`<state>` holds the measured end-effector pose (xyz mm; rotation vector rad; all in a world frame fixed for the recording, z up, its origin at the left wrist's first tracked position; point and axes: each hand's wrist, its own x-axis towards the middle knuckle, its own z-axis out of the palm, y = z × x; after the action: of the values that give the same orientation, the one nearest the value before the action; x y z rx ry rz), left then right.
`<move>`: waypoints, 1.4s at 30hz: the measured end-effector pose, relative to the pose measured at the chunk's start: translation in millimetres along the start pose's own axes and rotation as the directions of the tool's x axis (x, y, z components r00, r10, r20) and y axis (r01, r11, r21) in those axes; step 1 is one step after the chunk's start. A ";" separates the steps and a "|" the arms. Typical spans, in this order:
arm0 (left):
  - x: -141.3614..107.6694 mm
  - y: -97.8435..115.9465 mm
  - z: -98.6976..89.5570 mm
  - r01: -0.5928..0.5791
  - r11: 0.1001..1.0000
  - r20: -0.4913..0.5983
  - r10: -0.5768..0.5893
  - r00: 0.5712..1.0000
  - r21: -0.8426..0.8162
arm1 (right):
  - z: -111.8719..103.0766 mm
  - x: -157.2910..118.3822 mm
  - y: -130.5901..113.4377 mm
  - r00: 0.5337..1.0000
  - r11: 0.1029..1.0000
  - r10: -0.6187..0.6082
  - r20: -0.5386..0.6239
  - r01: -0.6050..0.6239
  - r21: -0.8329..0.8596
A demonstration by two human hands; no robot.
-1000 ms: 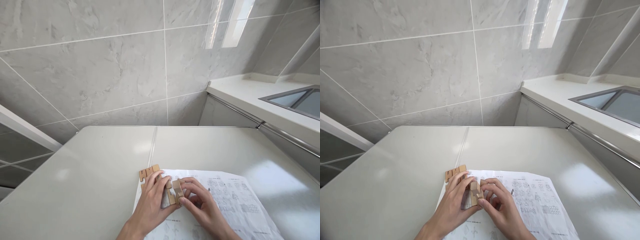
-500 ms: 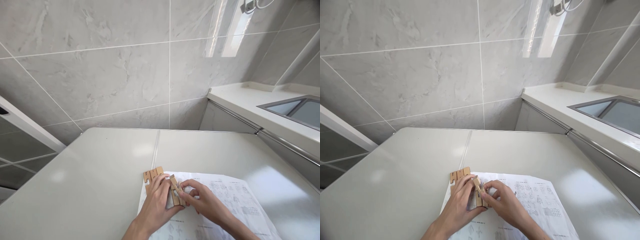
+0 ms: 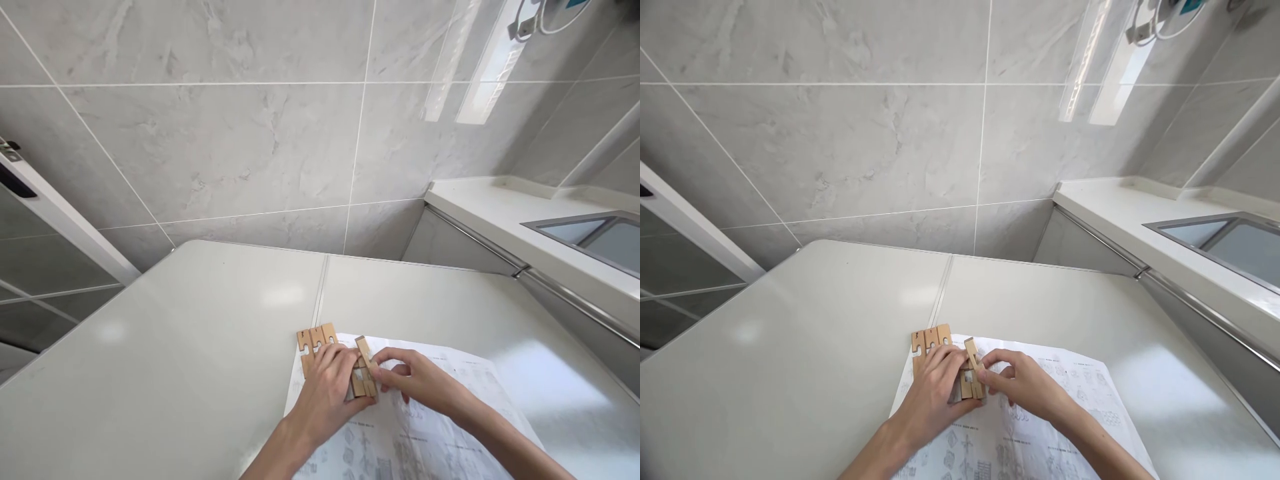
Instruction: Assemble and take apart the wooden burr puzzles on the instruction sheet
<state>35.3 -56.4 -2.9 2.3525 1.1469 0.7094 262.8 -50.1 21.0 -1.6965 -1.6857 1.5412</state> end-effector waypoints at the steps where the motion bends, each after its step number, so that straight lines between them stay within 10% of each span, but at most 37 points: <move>1: -0.5 -0.3 0.4 -0.003 1.000 -0.004 0.003 1.000 0.010 | -0.8 -0.7 0.7 0.999 0.999 0.000 -0.038 -0.001 -0.035; 12: -5.5 -3.6 5.2 -0.041 0.998 -0.035 0.043 0.998 0.048 | 22.5 -19.6 14.0 0.923 0.851 -0.194 -0.333 -0.011 -0.526; 24: -4.5 2.0 3.0 -0.060 0.997 0.032 0.059 0.998 0.039 | 41.0 -30.8 29.0 0.901 0.782 -0.278 -0.333 0.011 -0.623; 42: 8.0 10.8 1.9 0.006 0.999 0.092 -0.010 0.996 0.052 | 30.4 -34.9 46.1 0.784 0.671 -0.606 -0.135 0.413 -0.616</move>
<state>47.1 -56.4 3.8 2.3950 1.1467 0.5682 272.1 -106.0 -11.6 -1.3781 -2.2912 0.4766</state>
